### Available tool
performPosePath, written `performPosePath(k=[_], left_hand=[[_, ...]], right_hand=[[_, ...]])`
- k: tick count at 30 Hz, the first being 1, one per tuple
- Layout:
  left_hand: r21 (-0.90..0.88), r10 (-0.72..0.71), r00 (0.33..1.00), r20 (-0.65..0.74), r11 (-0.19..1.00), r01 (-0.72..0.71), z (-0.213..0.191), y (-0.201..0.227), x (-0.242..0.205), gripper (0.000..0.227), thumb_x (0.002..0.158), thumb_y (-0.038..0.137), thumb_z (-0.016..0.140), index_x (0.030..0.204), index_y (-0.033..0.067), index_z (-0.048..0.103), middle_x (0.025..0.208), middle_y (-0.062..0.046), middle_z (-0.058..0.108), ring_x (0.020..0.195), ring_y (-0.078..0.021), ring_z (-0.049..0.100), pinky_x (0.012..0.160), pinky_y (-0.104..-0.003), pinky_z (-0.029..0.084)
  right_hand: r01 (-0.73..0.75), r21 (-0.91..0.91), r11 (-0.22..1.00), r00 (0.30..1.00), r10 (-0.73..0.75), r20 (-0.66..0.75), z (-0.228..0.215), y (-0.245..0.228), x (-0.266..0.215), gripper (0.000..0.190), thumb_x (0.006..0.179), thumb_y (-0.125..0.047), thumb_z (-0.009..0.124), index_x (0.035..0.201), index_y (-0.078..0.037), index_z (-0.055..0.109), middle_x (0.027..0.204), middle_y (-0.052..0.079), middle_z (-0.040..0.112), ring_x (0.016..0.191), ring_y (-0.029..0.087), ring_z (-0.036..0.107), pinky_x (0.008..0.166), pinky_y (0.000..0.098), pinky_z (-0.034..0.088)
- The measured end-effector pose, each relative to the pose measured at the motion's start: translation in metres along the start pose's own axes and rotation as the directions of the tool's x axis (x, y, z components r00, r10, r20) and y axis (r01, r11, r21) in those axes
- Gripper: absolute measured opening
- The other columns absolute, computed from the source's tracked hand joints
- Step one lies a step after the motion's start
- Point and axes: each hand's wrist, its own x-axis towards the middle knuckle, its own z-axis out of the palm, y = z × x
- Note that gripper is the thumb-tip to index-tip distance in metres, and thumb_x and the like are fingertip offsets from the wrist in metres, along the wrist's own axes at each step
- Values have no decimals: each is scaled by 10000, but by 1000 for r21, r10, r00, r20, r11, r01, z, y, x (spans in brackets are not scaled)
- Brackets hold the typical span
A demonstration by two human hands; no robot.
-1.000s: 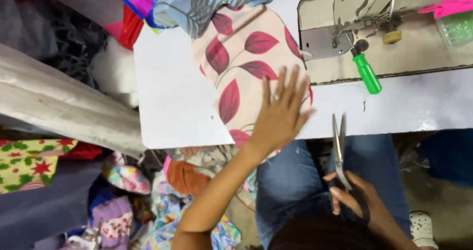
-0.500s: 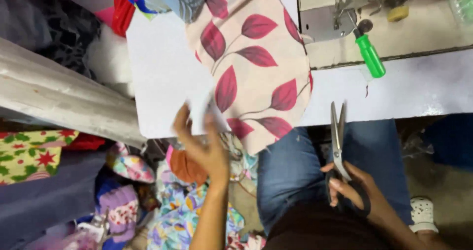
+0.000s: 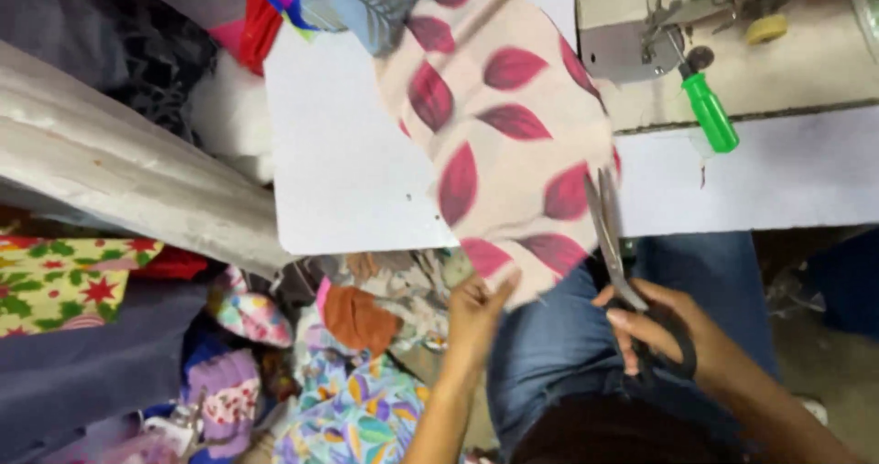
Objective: The person uses shears to cut a floral-patterned piece of fabric on a work surface next to a sewing machine.
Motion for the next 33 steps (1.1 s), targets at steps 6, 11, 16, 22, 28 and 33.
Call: performPosePath(k=[6, 11, 16, 22, 28, 33], left_hand=[[-19, -32, 976, 213, 999, 37, 33, -11, -51, 65, 942, 161, 808, 929, 147, 746, 913, 100, 721, 825, 6, 590, 753, -193, 497], [77, -88, 949, 304, 995, 68, 46, 14, -64, 623, 979, 248, 776, 585, 276, 294, 588, 158, 278, 560, 10, 234, 525, -236, 144], [-18, 7, 940, 340, 1000, -1, 47, -1, -44, 134, 968, 235, 782, 903, 209, 668, 903, 161, 614, 862, 15, 541, 787, -177, 470], [-190, -47, 944, 327, 975, 115, 60, 25, -23, 235, 915, 195, 779, 1075, 22, 774, 1047, -80, 787, 987, -136, 736, 1003, -292, 581], [-296, -385, 898, 213, 850, 435, 63, 6, -25, 312, 883, 166, 795, 1180, 79, 760, 1173, -53, 787, 1009, -101, 738, 788, -179, 563], [-458, -348, 910, 226, 786, 415, 62, 13, -17, 79, 950, 53, 746, 991, -14, 736, 949, -116, 787, 806, -144, 751, 720, -252, 633]], right_hand=[[-210, 30, 977, 976, 212, -56, 16, -78, 33, 290, 969, -165, 659, 1099, 93, 680, 684, 227, 540, 519, 351, 555, 460, 460, 511], [-191, -195, 962, 981, 181, -71, 39, -118, 58, 282, 965, -233, 684, 1041, 39, 676, 649, 204, 588, 444, 354, 608, 330, 334, 331], [-161, -150, 975, 985, 169, 40, 57, -132, 99, 276, 953, -162, 743, 840, 40, 592, 637, 168, 552, 448, 285, 535, 370, 389, 449], [-31, -382, 924, 992, 75, 102, 88, -179, 114, 332, 994, -258, 708, 792, -21, 595, 637, 136, 564, 494, 228, 552, 422, 345, 487], [0, -586, 811, 990, -84, -116, 0, -142, 3, 257, 898, -169, 734, 1131, -68, 771, 534, 162, 715, 490, 277, 723, 566, 384, 574], [-202, -383, 901, 920, 41, -390, -34, -4, -55, 250, 808, -57, 868, 1049, -69, 802, 514, 181, 683, 423, 251, 637, 455, 344, 503]])
